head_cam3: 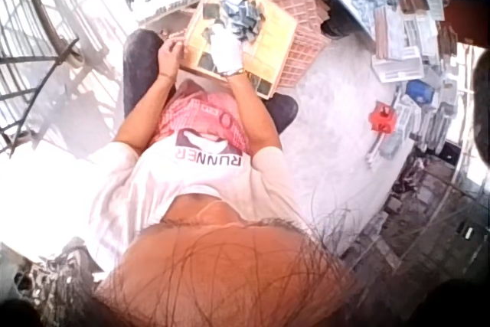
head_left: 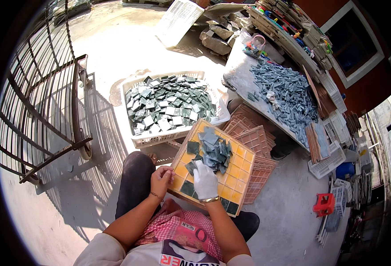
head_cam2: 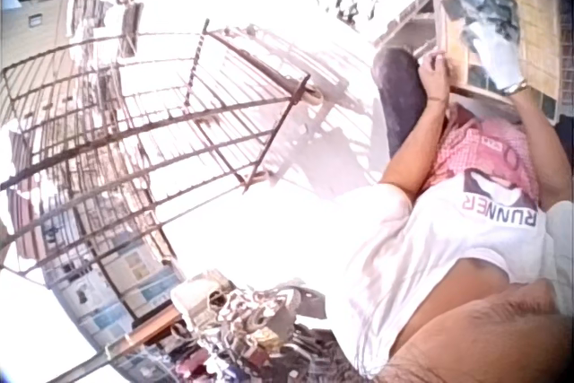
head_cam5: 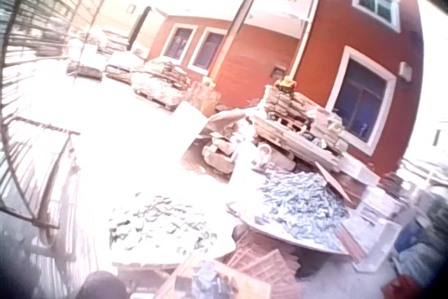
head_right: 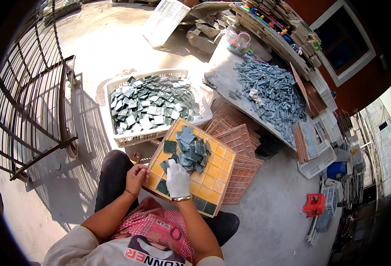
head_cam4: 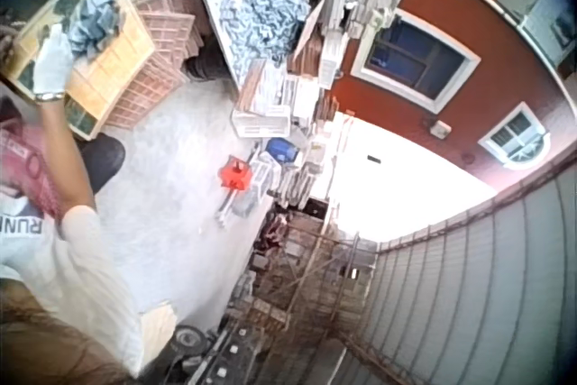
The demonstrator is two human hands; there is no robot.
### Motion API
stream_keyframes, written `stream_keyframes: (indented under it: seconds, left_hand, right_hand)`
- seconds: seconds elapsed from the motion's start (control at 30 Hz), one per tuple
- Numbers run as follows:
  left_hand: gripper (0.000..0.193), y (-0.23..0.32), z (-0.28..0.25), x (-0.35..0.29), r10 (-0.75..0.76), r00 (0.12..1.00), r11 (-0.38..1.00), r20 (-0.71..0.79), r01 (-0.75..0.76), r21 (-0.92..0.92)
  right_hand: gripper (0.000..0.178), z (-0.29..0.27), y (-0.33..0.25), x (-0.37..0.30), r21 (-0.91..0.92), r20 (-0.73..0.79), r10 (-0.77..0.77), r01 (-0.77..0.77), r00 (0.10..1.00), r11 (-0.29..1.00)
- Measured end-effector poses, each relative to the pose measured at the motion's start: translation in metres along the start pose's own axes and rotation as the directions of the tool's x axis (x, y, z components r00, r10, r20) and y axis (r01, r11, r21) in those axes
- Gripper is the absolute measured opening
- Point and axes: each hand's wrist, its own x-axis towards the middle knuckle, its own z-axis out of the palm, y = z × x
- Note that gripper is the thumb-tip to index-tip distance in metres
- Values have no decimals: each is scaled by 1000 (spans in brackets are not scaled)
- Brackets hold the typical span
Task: The person sits on the ground and places small square tiles into a gridded wooden frame, filling the cells one by one. They occasionally flip the frame to check alignment and continue arranging tiles until the grid is filled.
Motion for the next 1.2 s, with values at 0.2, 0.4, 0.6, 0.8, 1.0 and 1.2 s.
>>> stream_keyframes:
  seconds: [0.2,0.4,0.6,0.8,1.0,1.2]
  left_hand:
    - [27,-12,-6,5,214,974,925,-76,-176,337]
    - [34,-16,-14,4,189,980,865,-57,-138,482]
    - [30,-28,-17,6,-106,993,959,-51,116,259]
    - [28,-35,-20,9,-42,998,971,-39,50,234]
    - [25,-27,-19,8,-108,992,973,-62,119,199]
    - [22,-31,-22,8,-81,994,975,-77,95,199]
  right_hand:
    - [24,34,8,-13,263,234,-59,-5,970,965]
    - [23,36,-9,-23,163,219,-98,63,971,985]
    - [26,35,1,-19,181,215,-103,64,971,981]
    - [26,17,9,12,-252,212,-64,118,975,960]
    - [30,18,8,29,-431,356,30,135,934,892]
    - [39,-12,0,27,-91,299,-141,176,944,980]
